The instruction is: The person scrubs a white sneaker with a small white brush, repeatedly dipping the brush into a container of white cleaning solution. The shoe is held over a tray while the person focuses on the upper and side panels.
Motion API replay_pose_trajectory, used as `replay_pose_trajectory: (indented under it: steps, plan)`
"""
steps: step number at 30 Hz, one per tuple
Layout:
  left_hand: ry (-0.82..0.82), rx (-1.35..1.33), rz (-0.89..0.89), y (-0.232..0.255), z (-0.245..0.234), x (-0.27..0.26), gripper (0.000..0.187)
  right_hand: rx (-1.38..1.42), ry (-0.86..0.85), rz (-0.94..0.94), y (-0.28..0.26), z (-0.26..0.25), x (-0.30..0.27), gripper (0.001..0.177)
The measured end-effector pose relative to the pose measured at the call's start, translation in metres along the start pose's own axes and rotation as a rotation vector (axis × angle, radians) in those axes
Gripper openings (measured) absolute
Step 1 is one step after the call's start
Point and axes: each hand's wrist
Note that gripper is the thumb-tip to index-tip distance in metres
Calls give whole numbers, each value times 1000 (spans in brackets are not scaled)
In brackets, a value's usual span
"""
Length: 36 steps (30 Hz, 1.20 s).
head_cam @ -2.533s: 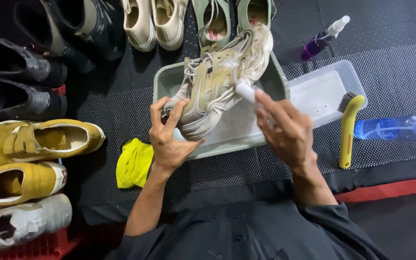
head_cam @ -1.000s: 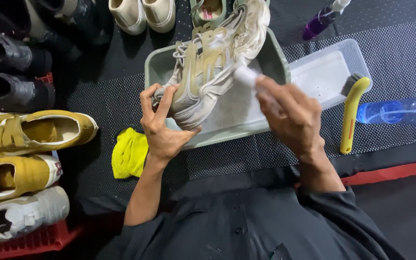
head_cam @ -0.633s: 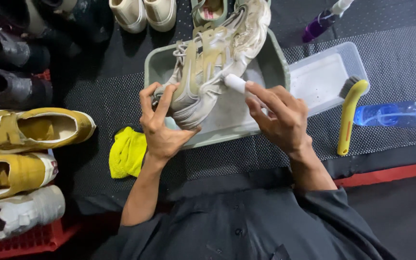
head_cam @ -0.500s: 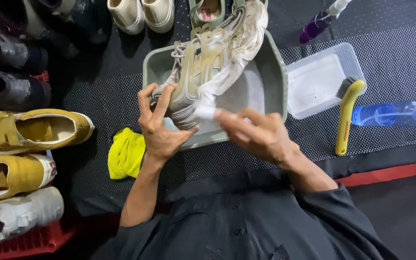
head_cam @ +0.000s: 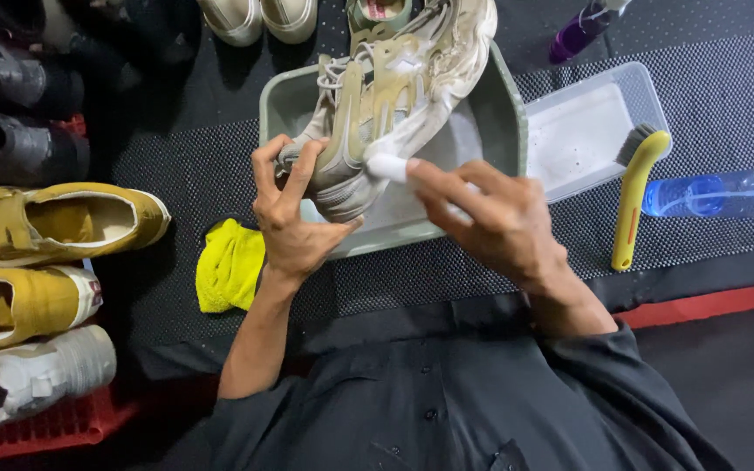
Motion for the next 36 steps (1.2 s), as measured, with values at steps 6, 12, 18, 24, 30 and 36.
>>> replay_pose_trajectory:
  steps: [6,12,18,24,30,36]
  plan:
    - [-9,42,-7,-9,5,-9,79,43,-36,-115,-29,10,-3,33]
    - [-5,34,11,8,-1,-3,84,17,4,64,-6,-17,1,36]
    - [-10,18,-47,-6,4,-6,96,154,197,207,18,-25,-13,28]
    - [-10,5,-72,-3,3,-2,98,96,512,162,32,-26,-30,30]
    - [-83,134,-22,0,0,-3,93,27,590,147,36,-23,-53,24]
    - [-98,139,-39,1,-2,-3,92,11,629,190,38,-21,-64,37]
Point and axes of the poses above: each hand's wrist, its own x-axis towards the middle knuckle, its own z-axis out of the palm, y = z × x, and after that the axes turned 4 degrees about -y, right-handed
